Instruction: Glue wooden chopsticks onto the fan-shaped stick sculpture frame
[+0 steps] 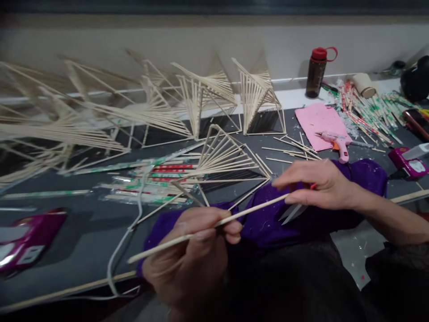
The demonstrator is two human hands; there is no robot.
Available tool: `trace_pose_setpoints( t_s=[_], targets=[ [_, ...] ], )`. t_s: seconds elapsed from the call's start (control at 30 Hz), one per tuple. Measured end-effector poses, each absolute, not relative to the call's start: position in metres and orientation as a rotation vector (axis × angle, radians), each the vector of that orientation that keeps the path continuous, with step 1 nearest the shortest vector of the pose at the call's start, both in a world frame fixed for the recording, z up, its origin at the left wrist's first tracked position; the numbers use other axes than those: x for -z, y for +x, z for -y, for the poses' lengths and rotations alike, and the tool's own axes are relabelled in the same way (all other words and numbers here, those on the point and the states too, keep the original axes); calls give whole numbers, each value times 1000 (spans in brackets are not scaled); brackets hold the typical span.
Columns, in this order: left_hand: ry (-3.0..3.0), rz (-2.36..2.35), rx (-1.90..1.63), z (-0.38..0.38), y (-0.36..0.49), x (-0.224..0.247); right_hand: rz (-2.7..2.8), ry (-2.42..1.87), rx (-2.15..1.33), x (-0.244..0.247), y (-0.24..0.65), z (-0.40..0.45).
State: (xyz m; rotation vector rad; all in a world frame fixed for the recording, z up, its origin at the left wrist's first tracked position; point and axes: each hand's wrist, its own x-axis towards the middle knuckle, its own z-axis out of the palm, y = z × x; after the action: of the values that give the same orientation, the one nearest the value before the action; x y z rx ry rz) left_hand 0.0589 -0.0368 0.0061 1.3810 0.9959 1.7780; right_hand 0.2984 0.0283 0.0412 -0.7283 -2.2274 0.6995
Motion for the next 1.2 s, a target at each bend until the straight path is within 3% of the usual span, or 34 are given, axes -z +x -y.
trace_pose_setpoints(
  t_s=[0.2, 0.53, 0.7, 1.2],
  targets=[
    [1356, -1123, -1835, 39, 53, 0, 2285, -599, -649, -45, 271, -27],
    [1416, -1241, -1785, 40, 6, 11, 2152, -814, -608, -45, 256, -45],
    [1286, -1600, -1901, 11, -31, 32, 1953, -995, -678, -30, 256, -69],
    [1515, -1700, -1622, -21, -45, 37, 2206, -1011, -543, 11, 245, -94]
  ],
)
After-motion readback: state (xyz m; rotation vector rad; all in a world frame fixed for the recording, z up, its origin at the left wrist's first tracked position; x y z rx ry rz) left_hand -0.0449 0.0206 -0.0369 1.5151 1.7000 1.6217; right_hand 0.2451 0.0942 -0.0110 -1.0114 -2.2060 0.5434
